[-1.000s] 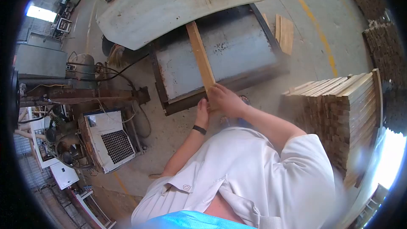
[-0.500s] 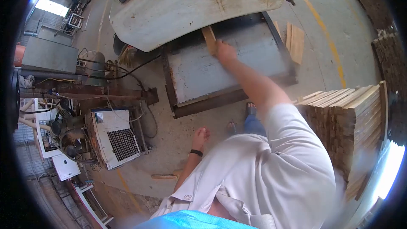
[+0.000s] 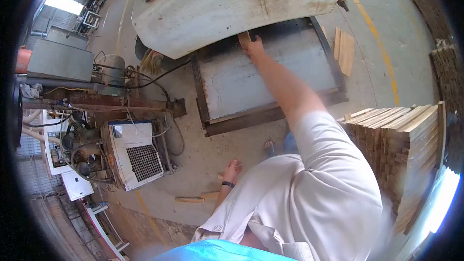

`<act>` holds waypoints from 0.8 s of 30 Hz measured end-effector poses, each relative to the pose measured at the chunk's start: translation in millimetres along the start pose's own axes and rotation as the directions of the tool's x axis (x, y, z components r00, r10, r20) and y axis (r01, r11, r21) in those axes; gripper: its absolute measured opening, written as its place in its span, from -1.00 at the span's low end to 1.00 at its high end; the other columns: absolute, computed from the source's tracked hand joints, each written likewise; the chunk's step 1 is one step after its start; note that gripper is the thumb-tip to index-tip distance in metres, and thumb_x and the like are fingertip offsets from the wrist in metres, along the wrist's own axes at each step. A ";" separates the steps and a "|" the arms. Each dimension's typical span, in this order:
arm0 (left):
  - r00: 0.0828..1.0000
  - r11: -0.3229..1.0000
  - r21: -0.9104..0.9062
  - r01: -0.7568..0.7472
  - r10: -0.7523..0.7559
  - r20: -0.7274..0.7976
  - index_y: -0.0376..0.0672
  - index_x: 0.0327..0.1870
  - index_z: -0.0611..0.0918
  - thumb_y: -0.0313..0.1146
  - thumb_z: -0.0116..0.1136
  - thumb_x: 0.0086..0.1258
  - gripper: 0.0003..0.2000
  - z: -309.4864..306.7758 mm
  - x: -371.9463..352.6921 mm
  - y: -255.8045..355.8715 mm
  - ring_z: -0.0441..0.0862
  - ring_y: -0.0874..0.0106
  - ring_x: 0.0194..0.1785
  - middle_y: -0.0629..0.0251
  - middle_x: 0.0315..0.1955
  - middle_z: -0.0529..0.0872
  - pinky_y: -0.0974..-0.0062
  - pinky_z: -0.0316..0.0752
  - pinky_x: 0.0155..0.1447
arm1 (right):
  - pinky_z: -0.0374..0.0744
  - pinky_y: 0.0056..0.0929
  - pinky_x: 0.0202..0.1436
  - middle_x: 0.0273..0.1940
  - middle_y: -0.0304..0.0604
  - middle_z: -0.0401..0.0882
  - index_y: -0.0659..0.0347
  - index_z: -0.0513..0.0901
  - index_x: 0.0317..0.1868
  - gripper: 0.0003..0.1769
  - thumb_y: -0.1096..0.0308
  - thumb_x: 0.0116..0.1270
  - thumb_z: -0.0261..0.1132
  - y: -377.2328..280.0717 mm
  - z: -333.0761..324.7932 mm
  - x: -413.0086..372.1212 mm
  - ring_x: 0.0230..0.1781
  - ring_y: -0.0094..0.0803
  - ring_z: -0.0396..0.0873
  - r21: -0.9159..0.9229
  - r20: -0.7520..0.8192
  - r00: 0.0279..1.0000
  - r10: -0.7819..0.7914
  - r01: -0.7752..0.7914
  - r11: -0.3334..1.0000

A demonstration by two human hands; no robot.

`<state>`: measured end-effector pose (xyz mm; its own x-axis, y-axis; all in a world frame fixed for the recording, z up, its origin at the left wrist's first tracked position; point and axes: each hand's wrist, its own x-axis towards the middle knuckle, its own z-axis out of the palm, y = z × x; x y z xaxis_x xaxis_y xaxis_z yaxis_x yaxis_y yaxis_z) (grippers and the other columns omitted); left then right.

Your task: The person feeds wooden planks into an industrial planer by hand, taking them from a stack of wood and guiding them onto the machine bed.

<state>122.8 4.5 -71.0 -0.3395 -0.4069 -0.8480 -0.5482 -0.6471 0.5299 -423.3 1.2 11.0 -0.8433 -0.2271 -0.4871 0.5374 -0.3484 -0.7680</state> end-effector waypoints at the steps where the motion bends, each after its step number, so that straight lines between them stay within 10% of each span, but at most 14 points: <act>1: 1.000 1.000 0.009 -0.006 0.006 0.006 -0.15 0.24 0.49 -0.22 0.10 0.53 -0.65 -1.7 1.5 2.3 0.69 0.41 -0.16 0.21 -0.11 0.70 0.42 0.64 -0.09 | 0.68 -0.27 -0.05 0.00 0.07 0.55 0.24 -0.07 0.53 0.03 0.62 0.12 0.34 4.0 -7.4 4.7 -0.09 -0.19 0.65 -0.018 0.083 0.996 0.022 -0.020 1.000; 10: 0.977 0.969 0.235 -0.075 0.024 0.213 -0.21 0.22 0.49 -0.24 0.09 0.52 -0.65 1.4 27.8 37.3 0.69 0.39 -0.16 0.18 -0.10 0.69 0.44 0.64 -0.10 | 0.61 -0.29 0.11 0.08 0.04 0.65 0.25 0.26 0.44 -0.23 0.31 0.27 0.39 -33.1 -116.7 -98.5 0.03 -0.27 0.63 -0.131 0.327 0.945 -0.002 0.047 0.990; 15: 0.827 0.676 0.578 -0.456 0.082 0.556 -0.29 0.18 0.50 -0.31 0.10 0.51 -0.67 48.0 26.7 77.6 0.67 0.42 -0.18 0.18 -0.10 0.67 0.46 0.63 -0.11 | 0.61 -0.38 0.05 0.02 -0.12 0.66 0.22 0.38 0.37 -0.31 0.22 0.30 0.42 -9.9 -276.1 -230.0 0.01 -0.37 0.62 -0.125 0.223 0.967 -0.119 0.150 0.981; 24: 0.564 0.448 0.552 -0.704 -0.120 0.817 -0.27 0.20 0.50 -0.34 0.17 0.49 -0.66 207.6 3.6 97.2 0.63 0.50 -0.14 0.28 -0.13 0.67 0.51 0.60 -0.07 | 0.62 -0.40 0.03 0.01 -0.09 0.65 0.27 0.47 0.30 -0.48 0.37 0.36 0.32 55.1 -439.0 -546.8 -0.04 -0.39 0.63 -0.116 -0.595 0.761 -0.260 0.239 0.964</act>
<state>-90.3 74.0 -23.2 -0.7504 0.3744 -0.5448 -0.4283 0.3523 0.8321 65.4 505.5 52.5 -0.7841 0.4589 -0.4179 0.3158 -0.2846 -0.9051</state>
